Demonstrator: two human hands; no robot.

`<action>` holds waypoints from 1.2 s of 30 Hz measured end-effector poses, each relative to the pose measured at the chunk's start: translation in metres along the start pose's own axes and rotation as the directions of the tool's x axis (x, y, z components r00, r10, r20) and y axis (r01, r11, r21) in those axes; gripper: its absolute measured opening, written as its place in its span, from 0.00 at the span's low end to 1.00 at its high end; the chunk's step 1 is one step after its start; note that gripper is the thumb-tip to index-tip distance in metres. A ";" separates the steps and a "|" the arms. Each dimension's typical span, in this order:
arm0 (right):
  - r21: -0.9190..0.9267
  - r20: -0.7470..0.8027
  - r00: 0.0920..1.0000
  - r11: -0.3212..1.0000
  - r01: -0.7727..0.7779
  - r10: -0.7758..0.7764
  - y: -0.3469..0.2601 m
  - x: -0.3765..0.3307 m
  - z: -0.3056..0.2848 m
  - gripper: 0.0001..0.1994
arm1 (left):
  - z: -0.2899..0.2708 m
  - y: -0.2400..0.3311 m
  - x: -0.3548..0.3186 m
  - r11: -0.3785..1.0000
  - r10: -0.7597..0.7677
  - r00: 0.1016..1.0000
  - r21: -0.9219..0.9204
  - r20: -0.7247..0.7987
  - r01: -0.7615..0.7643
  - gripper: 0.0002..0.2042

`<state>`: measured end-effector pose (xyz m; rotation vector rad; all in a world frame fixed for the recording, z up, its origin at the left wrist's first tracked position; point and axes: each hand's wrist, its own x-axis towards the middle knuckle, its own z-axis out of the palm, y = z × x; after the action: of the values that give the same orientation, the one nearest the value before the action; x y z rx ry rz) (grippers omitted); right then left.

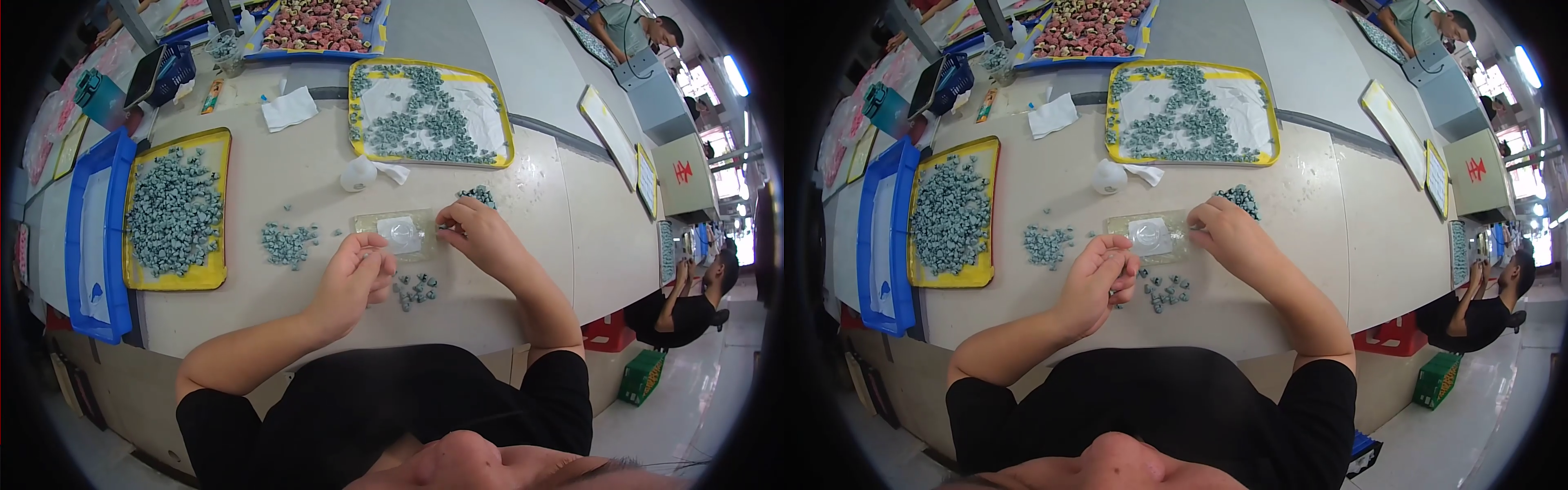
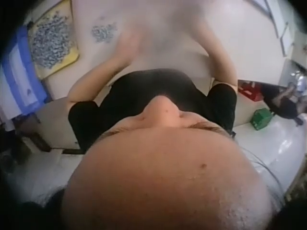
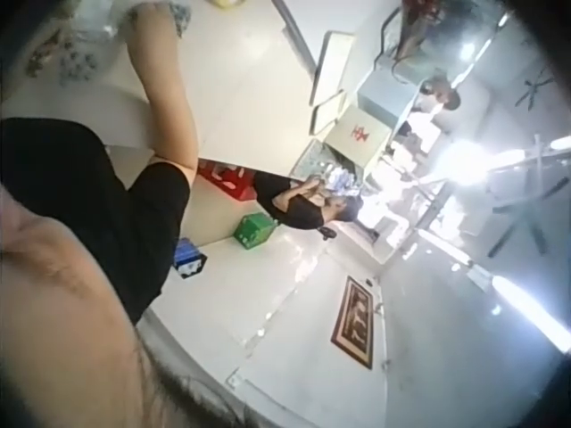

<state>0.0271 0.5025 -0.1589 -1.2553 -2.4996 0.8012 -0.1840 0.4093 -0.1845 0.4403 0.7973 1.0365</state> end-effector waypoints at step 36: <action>-0.488 -0.180 0.689 0.672 0.557 -0.702 -0.019 0.007 0.029 0.16 | -0.015 0.008 0.005 0.991 0.106 0.983 -0.060 -0.153 -0.116 0.07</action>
<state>-0.0021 0.4882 -0.1719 -0.4249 -2.5643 -0.1200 -0.1993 0.4170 -0.1906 0.3541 0.8758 1.2078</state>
